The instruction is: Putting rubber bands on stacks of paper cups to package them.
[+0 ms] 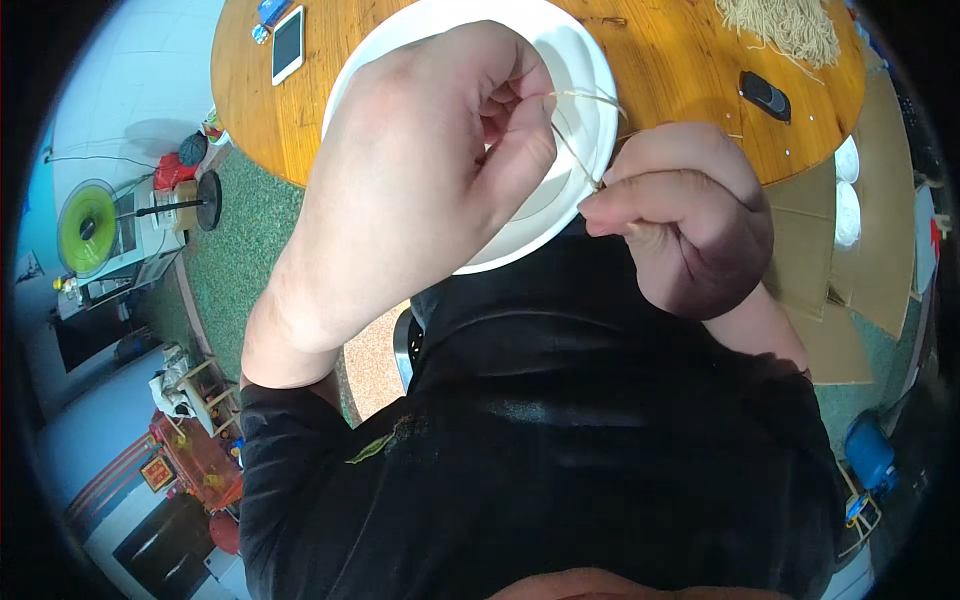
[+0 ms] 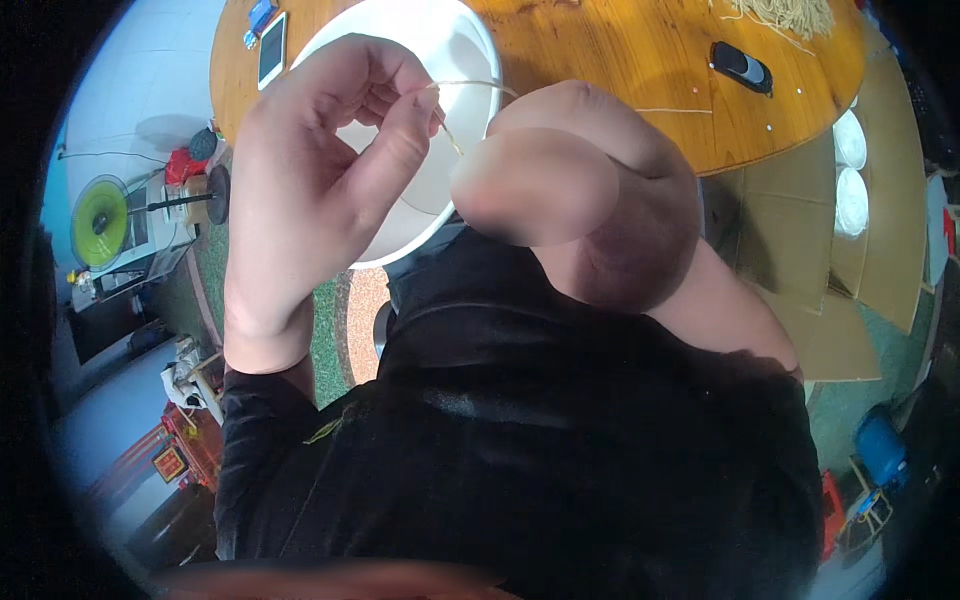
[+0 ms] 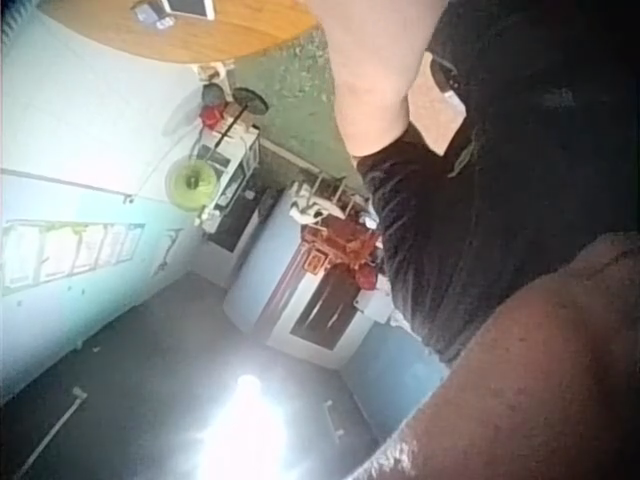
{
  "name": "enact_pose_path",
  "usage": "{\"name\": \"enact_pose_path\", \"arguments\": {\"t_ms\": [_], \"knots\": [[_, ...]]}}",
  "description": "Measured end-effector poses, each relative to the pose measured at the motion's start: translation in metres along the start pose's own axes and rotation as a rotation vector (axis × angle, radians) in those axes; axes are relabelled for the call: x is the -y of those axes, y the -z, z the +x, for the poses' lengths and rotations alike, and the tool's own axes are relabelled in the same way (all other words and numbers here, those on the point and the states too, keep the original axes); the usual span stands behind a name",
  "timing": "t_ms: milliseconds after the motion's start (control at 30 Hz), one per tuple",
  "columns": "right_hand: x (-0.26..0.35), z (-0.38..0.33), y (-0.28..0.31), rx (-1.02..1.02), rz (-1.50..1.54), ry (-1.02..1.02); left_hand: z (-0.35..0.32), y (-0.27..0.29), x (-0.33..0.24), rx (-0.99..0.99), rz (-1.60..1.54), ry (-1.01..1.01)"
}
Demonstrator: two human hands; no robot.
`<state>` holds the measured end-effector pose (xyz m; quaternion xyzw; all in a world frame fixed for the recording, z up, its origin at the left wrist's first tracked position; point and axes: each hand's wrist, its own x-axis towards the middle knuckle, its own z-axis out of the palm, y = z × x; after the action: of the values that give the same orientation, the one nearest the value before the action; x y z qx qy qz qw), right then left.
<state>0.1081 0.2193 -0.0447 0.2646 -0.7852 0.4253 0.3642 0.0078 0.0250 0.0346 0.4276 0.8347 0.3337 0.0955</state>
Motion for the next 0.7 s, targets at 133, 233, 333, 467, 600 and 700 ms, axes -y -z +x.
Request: {"name": "enact_pose_path", "arguments": {"t_ms": [133, 233, 333, 467, 600, 700], "knots": [[0.004, 0.001, -0.002, -0.016, 0.065, -0.068, 0.003, 0.001, -0.001, -0.049, 0.019, -0.067], [0.013, 0.004, -0.004, -0.099, 0.251, -0.201, 0.000, 0.002, -0.007, -0.121, -0.220, 0.022], [0.020, 0.006, -0.004, -0.106, 0.320, -0.341, -0.001, 0.003, 0.002, -0.149, -0.333, -0.168], [0.029, 0.015, -0.010, -0.172, 0.509, -0.679, -0.003, 0.007, -0.015, -0.164, -0.563, -0.047], [0.033, 0.024, -0.007, -0.165, 0.547, -0.851, -0.004, 0.004, -0.014, -0.222, -0.595, 0.030], [0.032, 0.030, 0.000, -0.129, 0.572, -0.908, -0.001, -0.002, 0.004, -0.262, -0.666, -0.176]]}}
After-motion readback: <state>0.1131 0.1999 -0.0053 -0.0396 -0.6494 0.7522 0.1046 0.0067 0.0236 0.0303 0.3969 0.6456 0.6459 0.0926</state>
